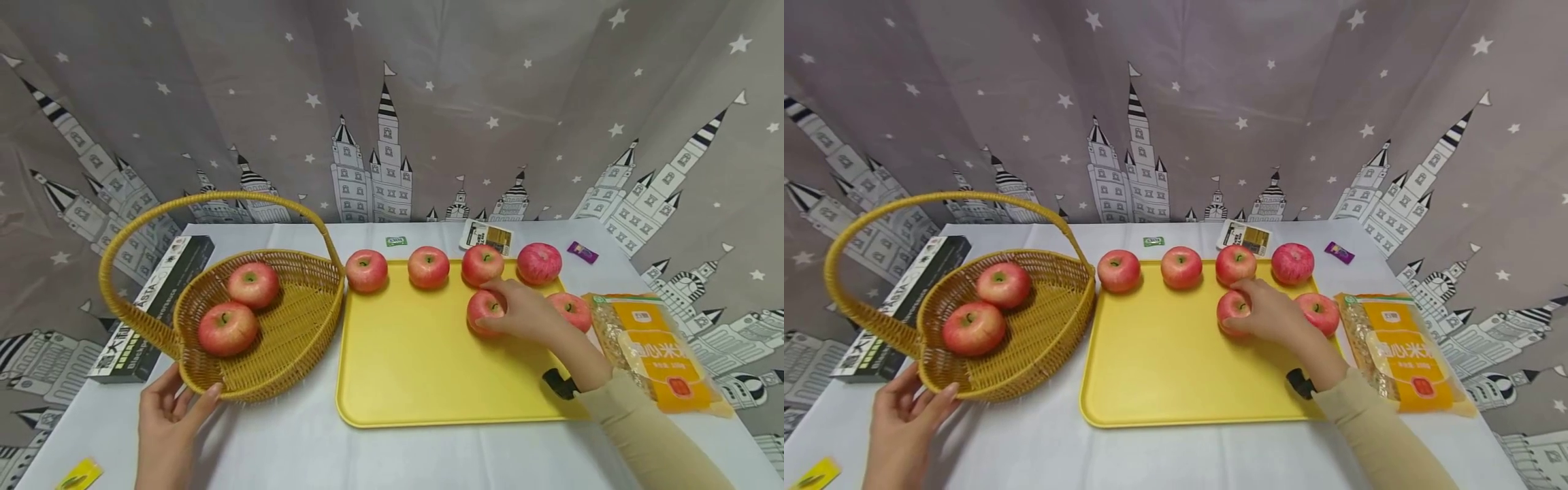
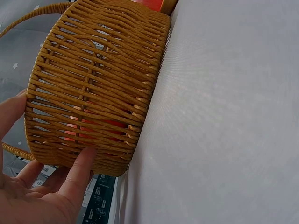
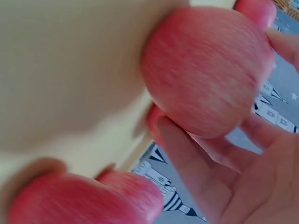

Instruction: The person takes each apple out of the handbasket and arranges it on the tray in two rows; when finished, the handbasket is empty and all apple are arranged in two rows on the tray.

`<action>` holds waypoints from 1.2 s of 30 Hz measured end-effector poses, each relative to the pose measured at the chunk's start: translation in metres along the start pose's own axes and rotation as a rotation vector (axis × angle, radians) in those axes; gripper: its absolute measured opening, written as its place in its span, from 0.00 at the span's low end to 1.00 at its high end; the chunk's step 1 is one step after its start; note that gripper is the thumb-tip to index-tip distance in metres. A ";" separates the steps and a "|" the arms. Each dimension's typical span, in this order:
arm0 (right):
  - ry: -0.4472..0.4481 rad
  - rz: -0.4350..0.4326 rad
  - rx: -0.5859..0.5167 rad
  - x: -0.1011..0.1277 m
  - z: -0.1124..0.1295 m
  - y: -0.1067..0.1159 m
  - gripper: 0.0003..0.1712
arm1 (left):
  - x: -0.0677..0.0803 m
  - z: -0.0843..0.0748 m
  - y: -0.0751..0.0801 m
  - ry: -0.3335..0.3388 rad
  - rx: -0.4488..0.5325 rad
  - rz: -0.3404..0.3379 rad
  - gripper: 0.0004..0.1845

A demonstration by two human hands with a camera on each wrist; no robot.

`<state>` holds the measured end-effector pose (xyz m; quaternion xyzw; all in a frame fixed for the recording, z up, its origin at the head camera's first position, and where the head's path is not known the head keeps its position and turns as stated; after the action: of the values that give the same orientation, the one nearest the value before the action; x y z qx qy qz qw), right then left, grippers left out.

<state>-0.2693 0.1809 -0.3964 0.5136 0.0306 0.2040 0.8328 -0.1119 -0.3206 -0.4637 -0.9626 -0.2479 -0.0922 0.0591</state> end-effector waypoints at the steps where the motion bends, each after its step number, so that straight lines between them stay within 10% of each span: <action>1: -0.001 0.017 0.015 0.000 0.001 0.000 0.39 | 0.000 0.000 0.000 -0.007 -0.002 0.000 0.42; 10: 0.036 -0.110 0.008 -0.008 0.042 0.011 0.43 | 0.002 -0.007 -0.004 0.008 -0.016 0.027 0.43; 15: 0.274 -0.181 -0.094 -0.026 0.113 -0.007 0.34 | 0.004 -0.012 -0.006 -0.003 -0.012 0.019 0.41; 22: 0.508 -0.070 -0.129 -0.055 0.229 -0.068 0.35 | 0.003 -0.016 -0.010 -0.025 -0.001 0.026 0.40; 28: 0.532 0.016 -0.025 -0.082 0.299 -0.111 0.44 | 0.003 -0.016 -0.011 -0.044 0.013 0.027 0.40; 36: 0.407 0.123 0.037 -0.109 0.335 -0.156 0.47 | 0.008 -0.013 -0.007 -0.039 0.012 0.031 0.40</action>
<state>-0.2335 -0.2030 -0.3918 0.4778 0.1706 0.3532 0.7860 -0.1102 -0.3131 -0.4487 -0.9675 -0.2345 -0.0712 0.0616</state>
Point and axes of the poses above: each hand's wrist, its own x-axis away from the middle knuckle, its own y-axis out of the back of the hand, z = x × y, the point moved 8 cm from there along -x, towards the middle knuckle, and after that the axes turned 4 degrees about z, right-handed, at the moved point
